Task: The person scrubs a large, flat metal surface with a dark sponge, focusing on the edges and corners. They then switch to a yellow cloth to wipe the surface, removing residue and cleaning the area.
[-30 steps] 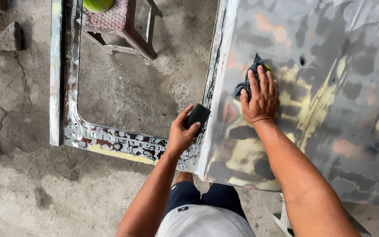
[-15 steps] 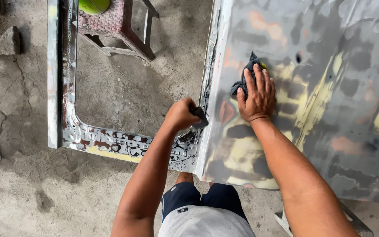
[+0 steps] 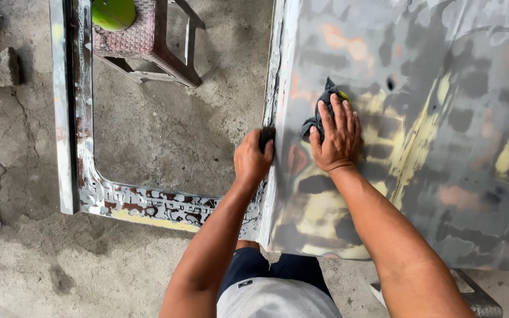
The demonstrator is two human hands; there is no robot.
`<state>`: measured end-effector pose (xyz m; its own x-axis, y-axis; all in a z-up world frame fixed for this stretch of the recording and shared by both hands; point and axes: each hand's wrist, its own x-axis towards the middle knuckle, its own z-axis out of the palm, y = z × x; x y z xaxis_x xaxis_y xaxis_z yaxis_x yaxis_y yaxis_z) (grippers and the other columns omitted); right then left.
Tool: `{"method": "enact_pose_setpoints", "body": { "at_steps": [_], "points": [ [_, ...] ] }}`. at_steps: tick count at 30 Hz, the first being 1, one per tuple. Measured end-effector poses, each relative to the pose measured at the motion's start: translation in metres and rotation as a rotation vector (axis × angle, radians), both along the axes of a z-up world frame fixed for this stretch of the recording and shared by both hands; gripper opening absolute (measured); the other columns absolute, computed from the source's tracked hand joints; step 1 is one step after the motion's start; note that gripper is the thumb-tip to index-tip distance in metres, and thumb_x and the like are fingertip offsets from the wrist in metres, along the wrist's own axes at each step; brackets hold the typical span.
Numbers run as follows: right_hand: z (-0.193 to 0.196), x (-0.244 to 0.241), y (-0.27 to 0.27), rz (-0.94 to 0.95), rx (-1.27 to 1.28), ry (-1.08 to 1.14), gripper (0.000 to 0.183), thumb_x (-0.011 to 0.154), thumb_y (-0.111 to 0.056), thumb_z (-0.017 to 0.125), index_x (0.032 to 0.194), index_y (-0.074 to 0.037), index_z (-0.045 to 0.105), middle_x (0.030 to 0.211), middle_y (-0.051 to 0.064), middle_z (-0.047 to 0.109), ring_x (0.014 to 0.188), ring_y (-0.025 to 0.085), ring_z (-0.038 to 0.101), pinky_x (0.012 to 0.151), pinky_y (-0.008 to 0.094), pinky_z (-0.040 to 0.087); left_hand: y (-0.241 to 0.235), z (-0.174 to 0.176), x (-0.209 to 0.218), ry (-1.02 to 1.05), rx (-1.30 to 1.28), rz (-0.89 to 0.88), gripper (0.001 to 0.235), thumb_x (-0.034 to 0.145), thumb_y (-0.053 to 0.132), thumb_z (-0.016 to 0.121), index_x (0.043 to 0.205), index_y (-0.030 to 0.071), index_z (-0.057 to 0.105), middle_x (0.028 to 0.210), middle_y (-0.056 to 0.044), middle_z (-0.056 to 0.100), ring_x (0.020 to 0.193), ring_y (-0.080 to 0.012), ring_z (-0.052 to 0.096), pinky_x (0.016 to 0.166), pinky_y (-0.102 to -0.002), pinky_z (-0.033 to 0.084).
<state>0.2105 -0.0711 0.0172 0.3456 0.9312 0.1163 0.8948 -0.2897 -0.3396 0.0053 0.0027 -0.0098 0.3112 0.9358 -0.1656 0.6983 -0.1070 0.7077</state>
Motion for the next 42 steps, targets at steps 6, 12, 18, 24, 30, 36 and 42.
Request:
{"method": "enact_pose_setpoints", "body": {
  "at_steps": [6,12,18,24,30,36,42],
  "points": [
    [0.001,0.0,0.002,-0.002,-0.006,0.008,0.062,0.097,-0.034,0.057,0.156,-0.014,0.052,0.165,0.016,0.04,0.15,0.041,0.037,0.124,0.057,0.026,0.071,-0.01,0.055,-0.064,0.12,0.008,0.024,0.09,0.02,0.071,0.113,0.013,0.066,0.107,-0.016,0.072,0.095,-0.0403,0.069,0.083,-0.05,0.055],
    [0.002,0.002,0.002,-0.01,-0.006,0.016,0.061,0.096,-0.035,0.057,0.154,-0.014,0.053,0.164,0.015,0.041,0.149,0.041,0.037,0.123,0.057,0.026,0.02,-0.003,0.017,0.023,0.009,-0.017,0.03,0.087,0.022,0.073,0.115,0.012,0.066,0.108,-0.017,0.071,0.091,-0.0399,0.069,0.08,-0.05,0.055],
    [-0.002,0.003,0.0,-0.004,-0.013,0.002,0.061,0.097,-0.034,0.056,0.155,-0.014,0.053,0.165,0.014,0.04,0.15,0.041,0.036,0.123,0.058,0.026,0.064,0.0,0.055,-0.028,0.046,0.016,0.02,0.092,0.021,0.07,0.111,0.014,0.069,0.106,-0.015,0.073,0.093,-0.0372,0.071,0.082,-0.047,0.056],
    [-0.003,0.003,0.004,-0.013,-0.017,-0.017,0.062,0.096,-0.034,0.057,0.155,-0.015,0.053,0.165,0.014,0.041,0.15,0.04,0.037,0.123,0.058,0.026,0.034,0.005,0.033,-0.118,0.059,0.067,0.023,0.086,0.02,0.072,0.108,0.014,0.069,0.102,-0.016,0.072,0.094,-0.0405,0.069,0.081,-0.048,0.055],
    [0.001,-0.001,0.001,-0.007,-0.006,-0.006,0.062,0.096,-0.034,0.058,0.155,-0.014,0.053,0.165,0.015,0.041,0.15,0.041,0.037,0.123,0.057,0.026,0.013,-0.004,0.019,0.041,-0.017,0.04,0.024,0.086,0.023,0.074,0.101,0.008,0.064,0.097,-0.018,0.07,0.087,-0.0421,0.068,0.077,-0.052,0.053],
    [-0.004,0.0,-0.001,-0.001,-0.013,-0.003,0.062,0.098,-0.035,0.058,0.157,-0.014,0.052,0.166,0.015,0.04,0.151,0.042,0.037,0.124,0.058,0.026,0.07,-0.013,0.067,-0.028,0.151,0.055,0.022,0.087,0.019,0.071,0.105,0.009,0.062,0.1,-0.018,0.068,0.09,-0.0437,0.066,0.078,-0.054,0.053],
    [0.0,-0.002,-0.001,-0.003,-0.037,0.014,0.063,0.098,-0.035,0.059,0.157,-0.014,0.051,0.167,0.016,0.039,0.15,0.042,0.036,0.123,0.058,0.026,-0.011,0.013,0.002,-0.01,0.019,-0.015,0.023,0.09,0.019,0.07,0.108,0.009,0.062,0.1,-0.02,0.069,0.084,-0.0451,0.067,0.072,-0.054,0.054]
  ]
}}
